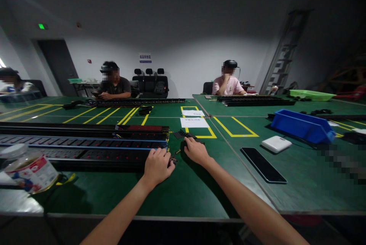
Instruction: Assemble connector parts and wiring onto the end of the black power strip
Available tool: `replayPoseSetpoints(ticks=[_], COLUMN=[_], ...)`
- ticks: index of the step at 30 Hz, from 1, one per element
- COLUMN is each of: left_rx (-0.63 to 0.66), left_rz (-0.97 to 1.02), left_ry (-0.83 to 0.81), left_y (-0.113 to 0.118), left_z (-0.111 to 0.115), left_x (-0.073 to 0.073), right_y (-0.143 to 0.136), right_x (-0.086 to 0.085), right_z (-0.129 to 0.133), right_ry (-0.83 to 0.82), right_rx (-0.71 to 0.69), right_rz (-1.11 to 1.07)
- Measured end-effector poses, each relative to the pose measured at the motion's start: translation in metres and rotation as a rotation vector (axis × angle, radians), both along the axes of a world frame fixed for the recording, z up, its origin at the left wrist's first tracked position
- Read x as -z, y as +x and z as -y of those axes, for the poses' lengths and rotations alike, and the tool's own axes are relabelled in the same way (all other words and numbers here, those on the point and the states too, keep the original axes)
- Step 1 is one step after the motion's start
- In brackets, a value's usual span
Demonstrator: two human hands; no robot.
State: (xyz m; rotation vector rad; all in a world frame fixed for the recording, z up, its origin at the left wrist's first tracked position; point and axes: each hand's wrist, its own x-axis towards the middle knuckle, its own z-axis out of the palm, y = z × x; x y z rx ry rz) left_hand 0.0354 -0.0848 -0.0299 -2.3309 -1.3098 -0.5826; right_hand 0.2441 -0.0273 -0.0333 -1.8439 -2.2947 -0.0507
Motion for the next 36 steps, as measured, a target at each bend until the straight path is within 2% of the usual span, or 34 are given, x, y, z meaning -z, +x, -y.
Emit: replayPoseSetpoints(ticks=[4, 11, 24, 36], left_rx=[0.003, -0.001, -0.007, 0.002], left_rz=[0.002, 0.012, 0.001, 0.004], left_ry=[-0.004, -0.012, -0.004, -0.005], left_y=[0.000, 0.000, 0.000, 0.000], left_z=[0.001, 0.000, 0.000, 0.000], left_x=[-0.001, 0.000, 0.001, -0.001], right_y=[0.001, 0.004, 0.003, 0.003], right_x=[-0.003, -0.003, -0.020, -0.016], right_z=[0.002, -0.002, 0.015, 0.016], right_ry=[0.034, 0.001, 0.153, 0.243], right_rx=[0.001, 0.051, 0.062, 0.045], right_rz=[-0.012, 0.024, -0.039, -0.140])
